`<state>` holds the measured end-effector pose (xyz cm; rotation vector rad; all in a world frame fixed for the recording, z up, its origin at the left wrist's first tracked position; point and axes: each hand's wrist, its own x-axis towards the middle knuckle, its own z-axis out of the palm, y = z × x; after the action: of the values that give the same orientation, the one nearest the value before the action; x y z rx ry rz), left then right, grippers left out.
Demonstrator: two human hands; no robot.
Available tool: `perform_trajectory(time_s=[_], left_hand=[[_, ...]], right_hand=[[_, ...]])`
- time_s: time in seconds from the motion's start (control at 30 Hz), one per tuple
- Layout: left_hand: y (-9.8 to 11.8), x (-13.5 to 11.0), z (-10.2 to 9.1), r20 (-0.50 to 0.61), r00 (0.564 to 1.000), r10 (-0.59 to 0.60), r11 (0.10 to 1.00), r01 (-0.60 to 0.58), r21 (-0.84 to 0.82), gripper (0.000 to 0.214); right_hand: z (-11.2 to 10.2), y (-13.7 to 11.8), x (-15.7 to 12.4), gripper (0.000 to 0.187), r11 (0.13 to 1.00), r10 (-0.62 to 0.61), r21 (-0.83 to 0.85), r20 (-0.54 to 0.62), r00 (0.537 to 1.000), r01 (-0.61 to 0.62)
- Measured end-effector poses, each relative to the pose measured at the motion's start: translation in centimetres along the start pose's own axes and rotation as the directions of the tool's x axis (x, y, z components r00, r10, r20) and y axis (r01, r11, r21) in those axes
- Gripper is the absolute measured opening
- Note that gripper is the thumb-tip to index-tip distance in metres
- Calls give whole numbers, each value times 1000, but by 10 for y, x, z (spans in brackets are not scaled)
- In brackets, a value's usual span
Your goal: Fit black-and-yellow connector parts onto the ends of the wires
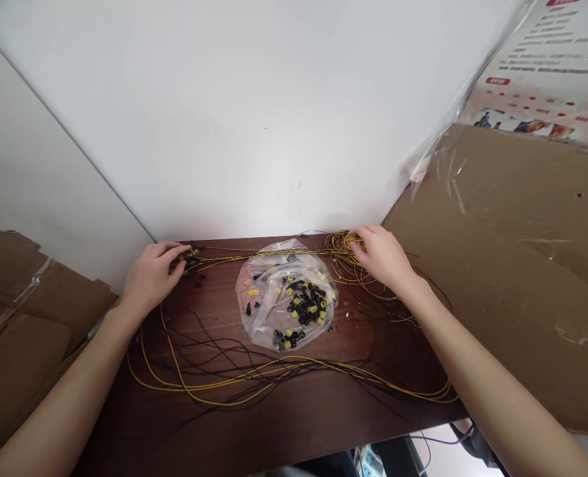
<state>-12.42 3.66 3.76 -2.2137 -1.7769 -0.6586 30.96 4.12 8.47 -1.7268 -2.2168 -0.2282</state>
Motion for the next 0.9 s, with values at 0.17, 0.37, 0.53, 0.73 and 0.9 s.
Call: perform_trajectory(time_s=[0.17,0.37,0.53,0.73,0.9], left_hand=[[39,1,-22,-99,995,17,951,-46,-306,31],[125,-27,-45,226,927,298,569,18,-822,47],[160,-50,-47,285,924,256,613,73,-786,42],[180,-63,-47,393,897,204,719,135,-682,36],[190,-65,-50,365,911,192,727,119,-677,36]], right_hand=[[-13,-72,-29,49,919,-221,344,47,974,192],[7,-150,-61,75,767,-522,407,-54,851,496],[28,-180,-78,89,715,-549,445,-121,827,540],[32,-168,-92,102,682,-609,567,91,788,462],[19,-162,-93,104,713,-598,615,281,751,338]])
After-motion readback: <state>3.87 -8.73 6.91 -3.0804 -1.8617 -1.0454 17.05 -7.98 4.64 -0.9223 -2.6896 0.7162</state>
